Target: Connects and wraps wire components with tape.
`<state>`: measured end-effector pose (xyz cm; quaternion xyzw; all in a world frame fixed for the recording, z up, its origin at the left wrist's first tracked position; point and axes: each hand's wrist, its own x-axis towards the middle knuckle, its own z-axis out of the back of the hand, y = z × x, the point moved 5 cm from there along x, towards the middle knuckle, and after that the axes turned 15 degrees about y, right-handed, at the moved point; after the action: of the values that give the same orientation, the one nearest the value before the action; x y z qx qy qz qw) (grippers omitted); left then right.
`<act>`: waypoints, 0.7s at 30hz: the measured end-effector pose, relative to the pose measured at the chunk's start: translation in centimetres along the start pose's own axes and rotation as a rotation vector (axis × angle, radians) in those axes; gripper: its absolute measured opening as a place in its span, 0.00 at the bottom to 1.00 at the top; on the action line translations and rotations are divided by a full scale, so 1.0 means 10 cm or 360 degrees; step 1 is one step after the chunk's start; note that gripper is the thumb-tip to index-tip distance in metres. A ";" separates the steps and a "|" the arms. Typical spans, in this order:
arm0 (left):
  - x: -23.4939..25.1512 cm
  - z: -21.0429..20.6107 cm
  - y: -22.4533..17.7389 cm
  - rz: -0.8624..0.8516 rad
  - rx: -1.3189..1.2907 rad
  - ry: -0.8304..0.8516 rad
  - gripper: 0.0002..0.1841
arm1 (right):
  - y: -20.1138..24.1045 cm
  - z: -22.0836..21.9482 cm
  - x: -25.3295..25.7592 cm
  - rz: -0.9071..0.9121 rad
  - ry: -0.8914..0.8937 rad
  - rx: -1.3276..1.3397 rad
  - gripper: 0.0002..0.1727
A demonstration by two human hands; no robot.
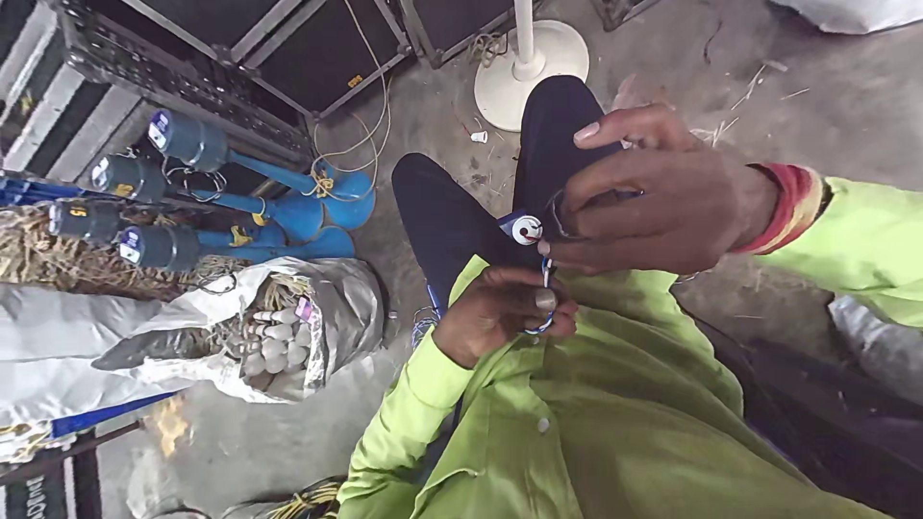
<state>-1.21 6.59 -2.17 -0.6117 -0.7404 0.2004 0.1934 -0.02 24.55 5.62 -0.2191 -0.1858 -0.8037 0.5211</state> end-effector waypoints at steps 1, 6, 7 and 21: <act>0.00 0.00 0.00 -0.0017 -0.0001 -0.0030 0.07 | 0.00 0.00 0.00 -0.0001 -0.0033 -0.0011 0.12; -0.05 0.03 -0.05 -0.0183 0.0295 -0.0465 0.06 | 0.01 -0.04 0.00 -0.0093 -0.0057 -0.0126 0.11; -0.08 0.05 -0.08 -0.0235 0.0528 -0.0660 0.07 | 0.01 -0.06 -0.02 -0.0115 -0.0017 -0.0154 0.12; -0.01 -0.08 -0.34 -0.0366 0.2265 -0.0424 0.07 | -0.01 -0.28 -0.09 -0.0959 0.0272 0.0520 0.09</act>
<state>-3.58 6.00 0.33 -0.2269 -0.5080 0.6839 0.4720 -0.22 23.78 2.78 -0.0001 -0.3238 -0.8964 0.3026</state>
